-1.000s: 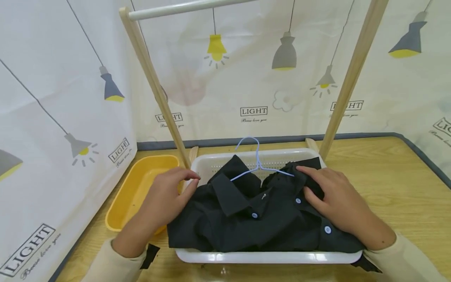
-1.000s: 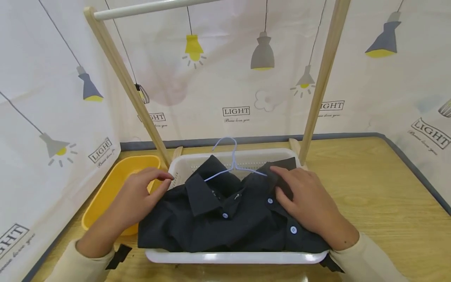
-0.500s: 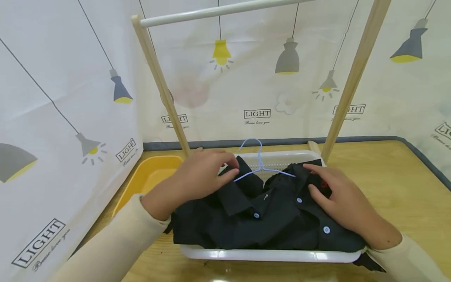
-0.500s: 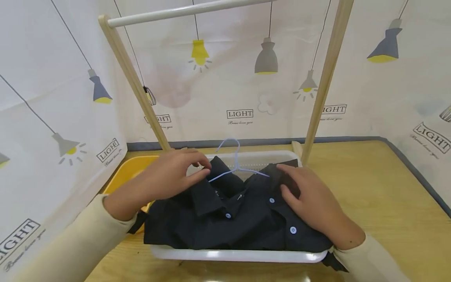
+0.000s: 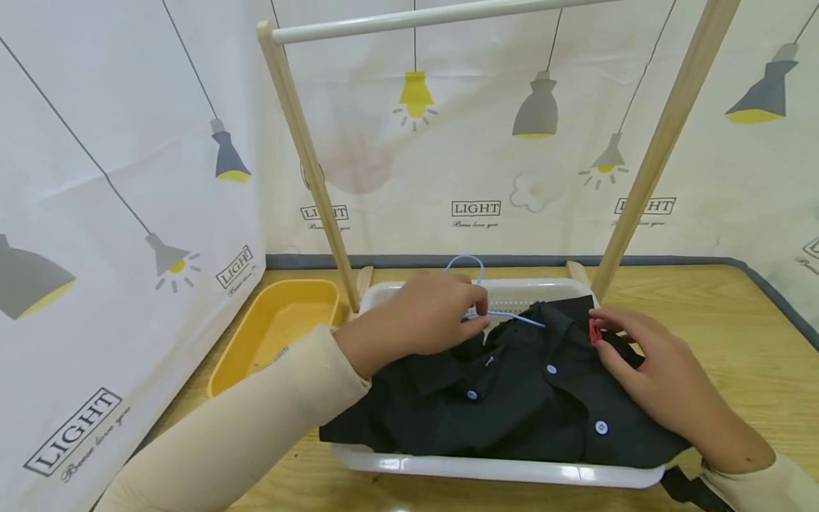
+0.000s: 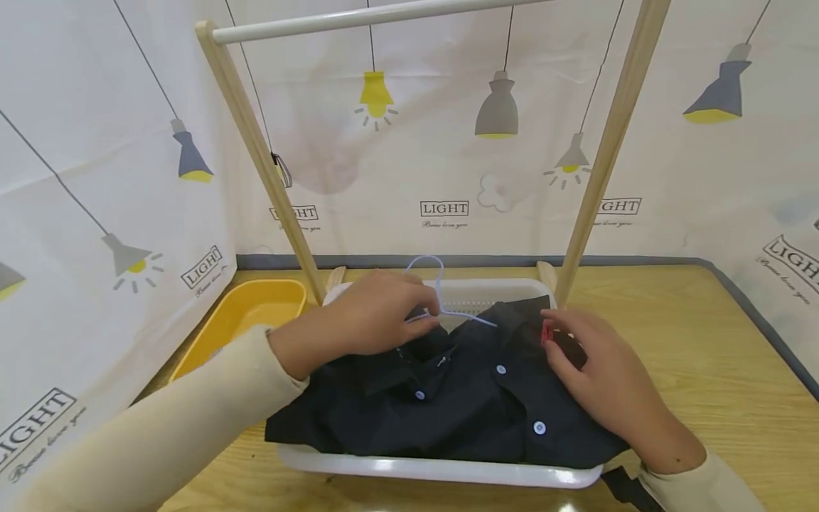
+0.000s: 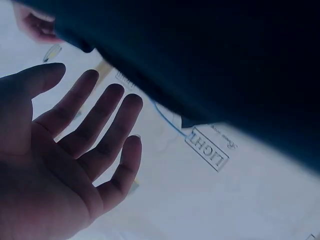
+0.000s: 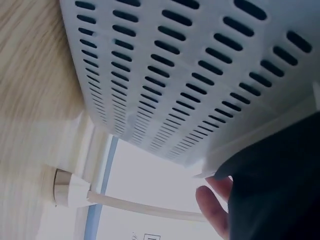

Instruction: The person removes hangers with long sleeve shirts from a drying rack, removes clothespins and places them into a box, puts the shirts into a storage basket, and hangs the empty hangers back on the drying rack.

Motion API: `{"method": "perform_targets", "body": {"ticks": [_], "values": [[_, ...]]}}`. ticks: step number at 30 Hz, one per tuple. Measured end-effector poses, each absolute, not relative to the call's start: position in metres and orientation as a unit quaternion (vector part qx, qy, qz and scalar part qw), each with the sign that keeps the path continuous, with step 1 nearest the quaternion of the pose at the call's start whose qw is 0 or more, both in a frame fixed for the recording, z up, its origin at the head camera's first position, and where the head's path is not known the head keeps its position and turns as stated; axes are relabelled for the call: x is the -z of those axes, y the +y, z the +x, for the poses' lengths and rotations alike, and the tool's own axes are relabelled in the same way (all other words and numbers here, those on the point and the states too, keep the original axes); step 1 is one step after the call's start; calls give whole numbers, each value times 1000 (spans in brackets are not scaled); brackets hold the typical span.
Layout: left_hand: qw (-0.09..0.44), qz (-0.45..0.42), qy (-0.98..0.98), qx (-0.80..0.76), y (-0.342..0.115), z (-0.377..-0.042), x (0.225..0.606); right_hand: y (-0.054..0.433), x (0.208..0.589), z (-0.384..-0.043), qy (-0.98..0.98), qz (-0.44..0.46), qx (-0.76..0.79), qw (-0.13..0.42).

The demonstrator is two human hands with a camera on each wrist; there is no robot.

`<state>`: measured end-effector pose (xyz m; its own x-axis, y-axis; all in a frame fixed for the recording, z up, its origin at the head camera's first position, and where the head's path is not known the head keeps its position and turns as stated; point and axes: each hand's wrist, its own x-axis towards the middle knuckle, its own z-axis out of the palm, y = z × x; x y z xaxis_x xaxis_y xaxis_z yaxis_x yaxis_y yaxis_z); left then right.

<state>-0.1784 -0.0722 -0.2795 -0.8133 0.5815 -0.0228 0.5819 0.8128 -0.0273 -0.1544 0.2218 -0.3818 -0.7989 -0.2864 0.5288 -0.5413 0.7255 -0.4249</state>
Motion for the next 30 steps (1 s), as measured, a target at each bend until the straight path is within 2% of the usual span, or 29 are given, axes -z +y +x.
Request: {"method": "perform_targets", "body": {"ticks": [11,24,30], "values": [[7,319,947,37,-38,-190,288,228,385,-161,-928,168,-292,159],[27,320,946,47,-12,-196,301,228,386,-162,-930,84,-354,-45],[21,312,949,45,6,-202,302,230,389,-163,-927,94,-360,-42]]}}
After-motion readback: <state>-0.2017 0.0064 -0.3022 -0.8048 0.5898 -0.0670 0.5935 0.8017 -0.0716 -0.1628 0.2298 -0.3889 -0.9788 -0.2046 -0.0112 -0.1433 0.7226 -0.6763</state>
